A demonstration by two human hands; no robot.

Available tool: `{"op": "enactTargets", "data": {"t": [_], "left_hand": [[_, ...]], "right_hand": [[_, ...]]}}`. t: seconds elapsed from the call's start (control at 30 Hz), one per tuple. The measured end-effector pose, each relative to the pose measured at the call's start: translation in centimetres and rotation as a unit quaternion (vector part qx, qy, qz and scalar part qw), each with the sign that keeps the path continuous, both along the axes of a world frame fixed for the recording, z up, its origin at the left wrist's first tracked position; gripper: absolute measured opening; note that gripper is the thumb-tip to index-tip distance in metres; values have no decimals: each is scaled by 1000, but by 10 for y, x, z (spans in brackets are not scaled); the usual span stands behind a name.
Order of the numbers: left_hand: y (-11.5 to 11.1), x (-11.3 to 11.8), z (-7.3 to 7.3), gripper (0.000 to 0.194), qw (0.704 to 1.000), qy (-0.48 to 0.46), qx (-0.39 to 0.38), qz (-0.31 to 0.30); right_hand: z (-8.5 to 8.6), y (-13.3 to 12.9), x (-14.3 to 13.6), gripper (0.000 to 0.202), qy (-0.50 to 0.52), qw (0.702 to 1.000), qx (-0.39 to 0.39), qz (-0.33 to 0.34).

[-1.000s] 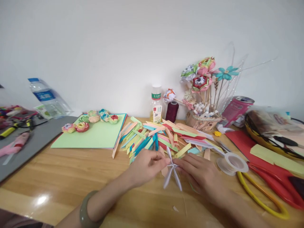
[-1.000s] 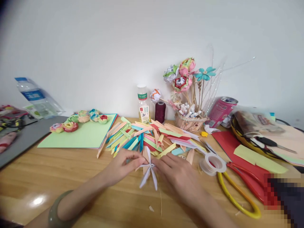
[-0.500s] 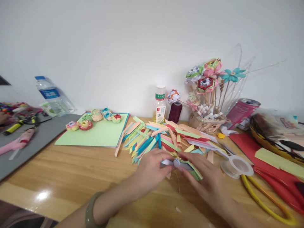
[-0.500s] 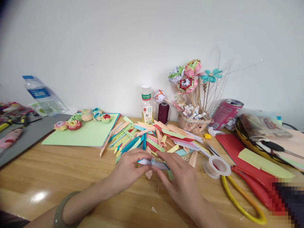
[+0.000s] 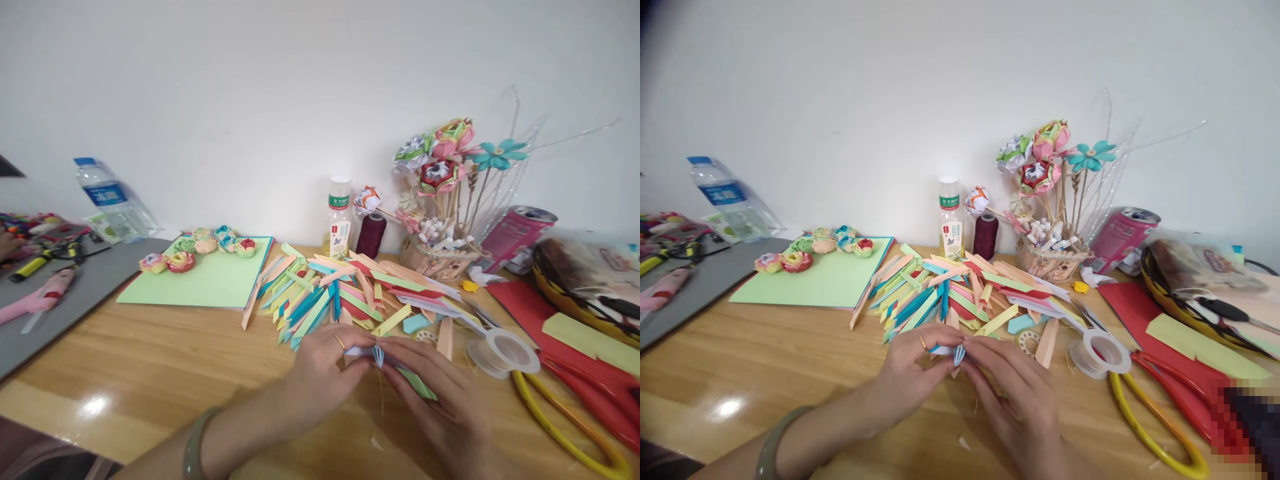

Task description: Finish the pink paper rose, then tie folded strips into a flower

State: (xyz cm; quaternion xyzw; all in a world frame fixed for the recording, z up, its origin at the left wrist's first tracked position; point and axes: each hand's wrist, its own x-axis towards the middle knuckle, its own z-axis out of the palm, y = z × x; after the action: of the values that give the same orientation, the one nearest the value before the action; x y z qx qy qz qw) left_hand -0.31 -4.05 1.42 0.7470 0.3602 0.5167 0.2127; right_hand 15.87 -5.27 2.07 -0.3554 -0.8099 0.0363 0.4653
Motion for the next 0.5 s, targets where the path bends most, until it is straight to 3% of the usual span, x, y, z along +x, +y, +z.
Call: {"op": "enactTargets", "data": {"t": [0.13,0.5], "left_hand": [[1,1,2,14,998,-18,64,-14],[0,1,7,17,993,10,116,-11]], "right_hand": [[1,-3,0,20,-8,999,25,-24],[8,-4,-4,19,-3,997,75,-29]]}}
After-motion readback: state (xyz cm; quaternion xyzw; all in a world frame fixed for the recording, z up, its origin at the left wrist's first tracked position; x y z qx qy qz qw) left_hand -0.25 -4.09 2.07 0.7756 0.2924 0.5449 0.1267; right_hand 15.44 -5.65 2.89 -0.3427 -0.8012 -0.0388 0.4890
